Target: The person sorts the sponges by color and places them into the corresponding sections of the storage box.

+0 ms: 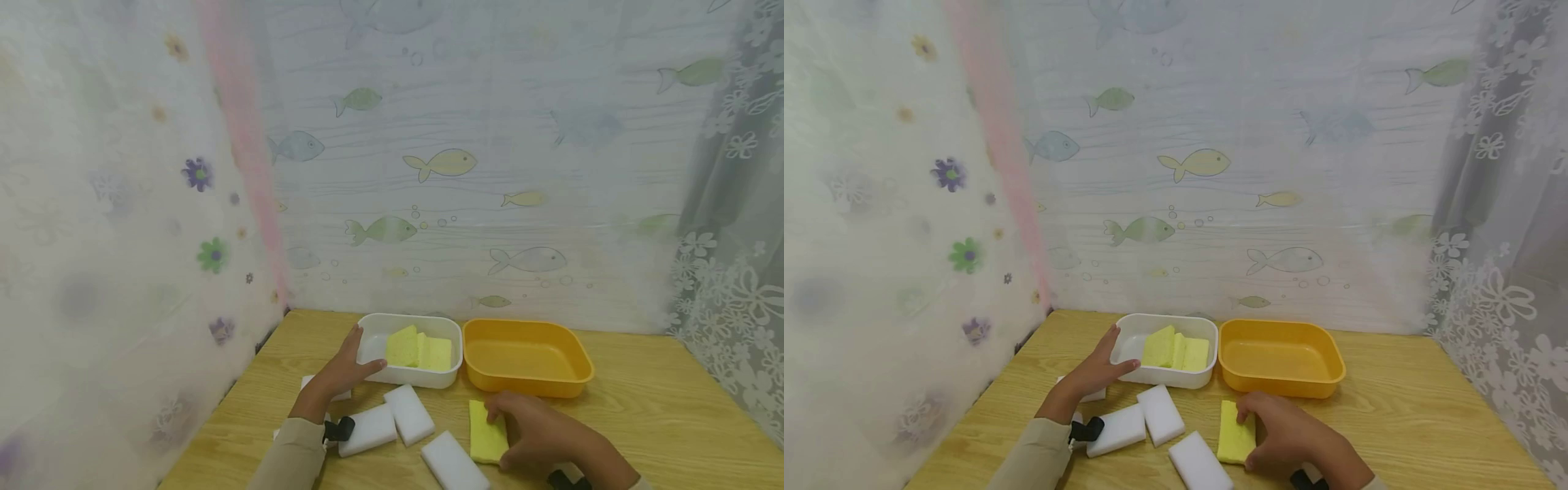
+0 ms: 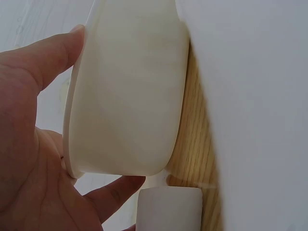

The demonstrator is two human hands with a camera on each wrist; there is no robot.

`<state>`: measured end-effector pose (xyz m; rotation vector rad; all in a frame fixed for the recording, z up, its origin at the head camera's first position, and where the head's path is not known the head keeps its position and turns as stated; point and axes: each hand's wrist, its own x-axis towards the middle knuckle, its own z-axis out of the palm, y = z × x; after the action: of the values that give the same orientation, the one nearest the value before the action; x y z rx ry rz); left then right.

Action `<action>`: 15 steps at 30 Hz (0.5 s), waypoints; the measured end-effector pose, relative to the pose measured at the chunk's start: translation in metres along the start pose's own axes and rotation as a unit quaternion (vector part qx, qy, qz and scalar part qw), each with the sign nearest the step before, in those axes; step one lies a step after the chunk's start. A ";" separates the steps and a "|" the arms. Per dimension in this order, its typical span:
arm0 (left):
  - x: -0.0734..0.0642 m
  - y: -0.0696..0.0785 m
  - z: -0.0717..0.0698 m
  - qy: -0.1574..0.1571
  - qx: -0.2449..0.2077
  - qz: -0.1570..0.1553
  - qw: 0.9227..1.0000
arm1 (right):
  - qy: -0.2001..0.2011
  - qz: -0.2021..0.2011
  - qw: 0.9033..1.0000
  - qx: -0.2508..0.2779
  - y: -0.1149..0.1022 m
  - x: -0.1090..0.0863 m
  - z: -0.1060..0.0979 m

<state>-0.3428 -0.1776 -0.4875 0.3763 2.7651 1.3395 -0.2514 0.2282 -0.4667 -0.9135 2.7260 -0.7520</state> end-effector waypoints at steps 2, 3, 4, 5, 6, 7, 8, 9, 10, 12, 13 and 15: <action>0.000 -0.001 0.000 -0.003 -0.002 0.000 1.000 | -0.009 0.004 1.000 -0.005 0.000 -0.002 -0.001; 0.000 -0.002 0.001 -0.004 -0.002 -0.001 1.000 | -0.013 0.007 1.000 -0.008 0.000 -0.003 -0.001; 0.000 -0.002 0.001 -0.005 -0.002 0.000 1.000 | -0.016 0.012 1.000 -0.009 0.000 -0.004 -0.001; 0.000 -0.003 0.001 -0.006 -0.002 -0.001 1.000 | -0.019 0.016 1.000 -0.006 0.000 -0.005 -0.001; 0.000 -0.004 0.001 -0.006 -0.001 -0.001 1.000 | -0.021 0.017 1.000 -0.006 0.000 -0.005 -0.001; -0.001 -0.004 0.001 -0.007 -0.001 -0.002 1.000 | -0.024 0.020 1.000 -0.006 0.000 -0.006 -0.001; -0.001 -0.004 0.001 -0.008 -0.001 -0.002 1.000 | -0.025 0.021 0.999 -0.008 0.000 -0.006 -0.001; -0.001 -0.005 0.001 -0.008 0.000 -0.003 1.000 | -0.027 0.022 0.999 -0.010 0.000 -0.007 -0.001; 0.000 -0.005 0.001 -0.008 0.000 -0.003 1.000 | -0.029 0.024 0.999 -0.014 0.000 -0.007 -0.001; 0.000 -0.005 0.001 -0.010 0.001 -0.001 1.000 | -0.030 0.028 0.999 -0.023 -0.001 -0.006 -0.001; 0.000 -0.004 0.001 -0.009 0.001 0.000 1.000 | -0.030 0.031 0.999 -0.028 -0.001 -0.005 -0.001; 0.001 -0.004 0.000 -0.006 0.002 0.003 1.000 | -0.029 0.036 0.998 -0.036 -0.002 -0.004 -0.001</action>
<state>-0.3442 -0.1797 -0.4908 0.3900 2.7603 1.3288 -0.2477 0.2296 -0.4645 -0.8335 2.7349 -0.6070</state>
